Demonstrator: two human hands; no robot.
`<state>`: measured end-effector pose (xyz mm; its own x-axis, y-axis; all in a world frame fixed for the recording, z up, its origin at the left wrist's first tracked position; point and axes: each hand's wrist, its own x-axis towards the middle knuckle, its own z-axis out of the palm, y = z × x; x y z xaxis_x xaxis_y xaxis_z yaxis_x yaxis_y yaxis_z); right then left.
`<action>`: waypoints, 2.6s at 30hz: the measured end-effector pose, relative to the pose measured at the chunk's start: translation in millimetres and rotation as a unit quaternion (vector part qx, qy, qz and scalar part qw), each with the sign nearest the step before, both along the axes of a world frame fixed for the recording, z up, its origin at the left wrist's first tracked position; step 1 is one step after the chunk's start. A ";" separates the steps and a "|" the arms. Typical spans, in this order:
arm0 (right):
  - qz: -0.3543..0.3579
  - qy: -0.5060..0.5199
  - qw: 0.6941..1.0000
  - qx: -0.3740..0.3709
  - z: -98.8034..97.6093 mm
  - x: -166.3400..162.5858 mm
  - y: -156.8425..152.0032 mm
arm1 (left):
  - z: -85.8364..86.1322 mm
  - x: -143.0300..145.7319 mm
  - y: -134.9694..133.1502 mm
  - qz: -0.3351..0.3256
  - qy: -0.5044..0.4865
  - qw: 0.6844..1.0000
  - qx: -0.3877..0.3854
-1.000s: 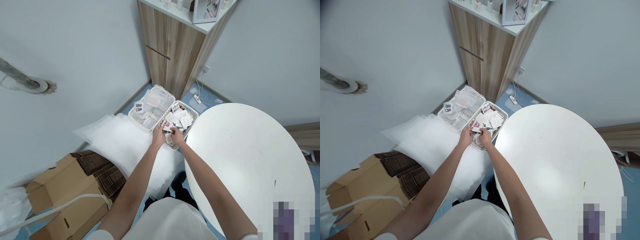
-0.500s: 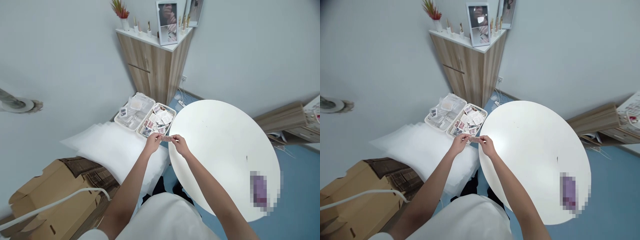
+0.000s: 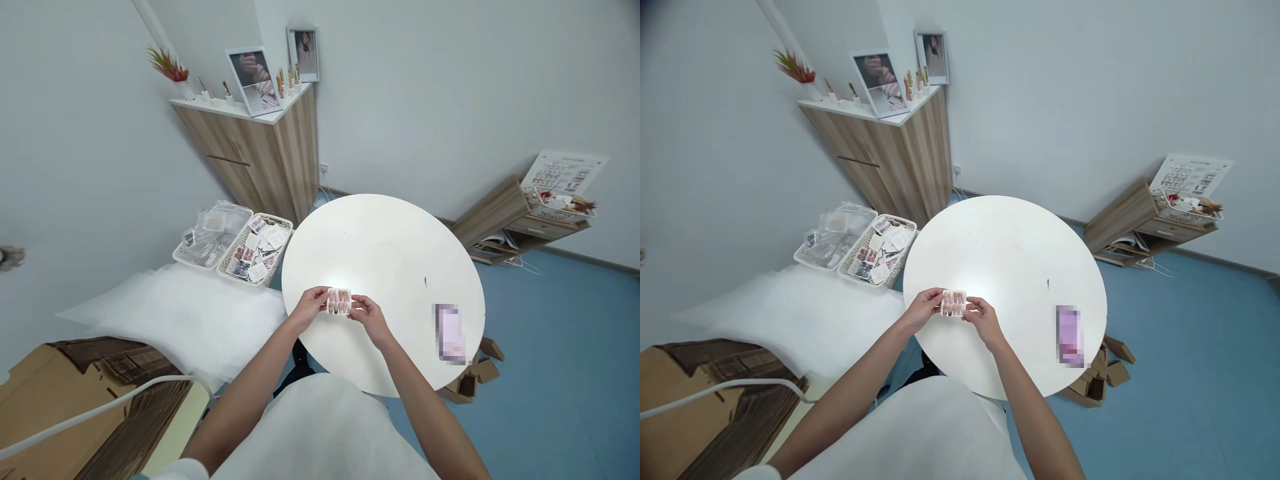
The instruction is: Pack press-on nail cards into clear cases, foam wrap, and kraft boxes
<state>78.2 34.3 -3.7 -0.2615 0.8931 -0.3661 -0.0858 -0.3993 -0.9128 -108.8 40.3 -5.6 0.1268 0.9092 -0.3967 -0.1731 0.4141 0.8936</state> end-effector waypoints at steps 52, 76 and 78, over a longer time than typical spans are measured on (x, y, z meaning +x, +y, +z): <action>0.030 -0.070 0.996 -0.035 -3.3 55.4 0.8 | -14.3 50.8 -33.2 0.018 -0.036 0.997 -0.065; 0.042 -0.041 0.998 -0.026 -26.0 54.3 -2.9 | -30.6 69.6 -43.4 0.096 0.060 0.994 0.002; 0.058 -0.042 0.997 -0.015 -29.0 45.6 1.3 | -33.8 58.3 -42.9 0.065 0.117 0.990 0.043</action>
<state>123.8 35.6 -32.7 -0.3289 0.8468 -0.4180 0.0396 -0.4298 -0.9020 -50.5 -2.7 -39.4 -0.0797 0.9435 -0.3217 -0.0047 0.3223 0.9466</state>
